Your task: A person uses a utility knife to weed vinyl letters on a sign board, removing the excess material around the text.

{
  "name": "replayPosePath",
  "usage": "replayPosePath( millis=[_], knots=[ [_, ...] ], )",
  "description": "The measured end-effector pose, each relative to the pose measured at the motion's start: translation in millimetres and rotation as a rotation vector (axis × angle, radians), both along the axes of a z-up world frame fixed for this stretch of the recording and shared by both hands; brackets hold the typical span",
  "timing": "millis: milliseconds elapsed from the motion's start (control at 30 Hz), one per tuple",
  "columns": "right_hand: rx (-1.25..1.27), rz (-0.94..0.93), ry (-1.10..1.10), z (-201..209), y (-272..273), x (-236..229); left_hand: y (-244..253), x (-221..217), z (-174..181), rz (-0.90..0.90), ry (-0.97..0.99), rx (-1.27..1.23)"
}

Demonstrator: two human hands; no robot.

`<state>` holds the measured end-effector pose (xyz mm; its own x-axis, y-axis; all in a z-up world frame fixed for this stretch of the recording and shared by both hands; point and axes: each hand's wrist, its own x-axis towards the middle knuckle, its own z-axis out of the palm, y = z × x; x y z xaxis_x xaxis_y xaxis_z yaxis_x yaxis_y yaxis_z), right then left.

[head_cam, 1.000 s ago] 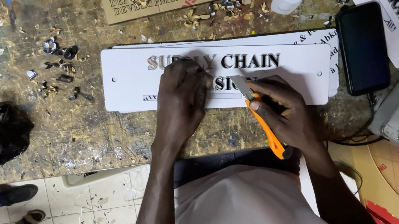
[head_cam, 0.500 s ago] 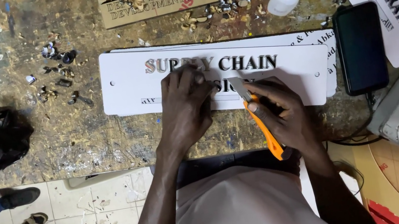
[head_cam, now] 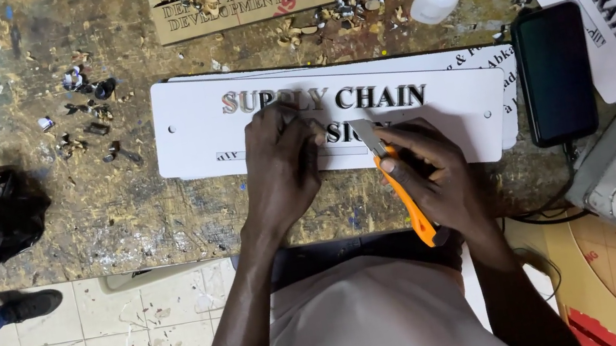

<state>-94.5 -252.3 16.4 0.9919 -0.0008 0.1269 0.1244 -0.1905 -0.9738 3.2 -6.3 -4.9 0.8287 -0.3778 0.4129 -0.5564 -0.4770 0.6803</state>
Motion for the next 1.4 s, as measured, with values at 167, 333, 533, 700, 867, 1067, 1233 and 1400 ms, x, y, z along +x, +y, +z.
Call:
replayPosePath(
  millis=[167, 333, 533, 700, 867, 1067, 1233, 1400],
  knots=[
    [0.035, -0.005, 0.006, 0, 2, 1, -5, 27, 10, 0.083, -0.072, -0.034],
    [0.015, -0.004, -0.009, -2, 2, 3, -19, 80, 31, 0.059, -0.226, -0.042],
    [-0.022, -0.003, -0.037, 11, 5, 5, -31, 96, 19, 0.104, -0.246, 0.139],
    [0.003, 0.003, 0.020, 5, 2, 4, -31, 94, 7, 0.221, -0.246, 0.067],
    [-0.020, 0.001, 0.091, 18, 10, 4, -12, 80, 25, 0.209, -0.196, 0.056],
    [-0.074, 0.024, 0.101, 28, 20, 10, 4, 50, 7, 0.067, -0.180, -0.005],
    [0.000, -0.006, 0.174, 26, 22, 8, 12, 23, 36, -0.139, -0.005, 0.188],
    [0.035, -0.081, 0.235, 24, 27, 1, -2, 24, 36, -0.072, 0.036, 0.337]
  ],
)
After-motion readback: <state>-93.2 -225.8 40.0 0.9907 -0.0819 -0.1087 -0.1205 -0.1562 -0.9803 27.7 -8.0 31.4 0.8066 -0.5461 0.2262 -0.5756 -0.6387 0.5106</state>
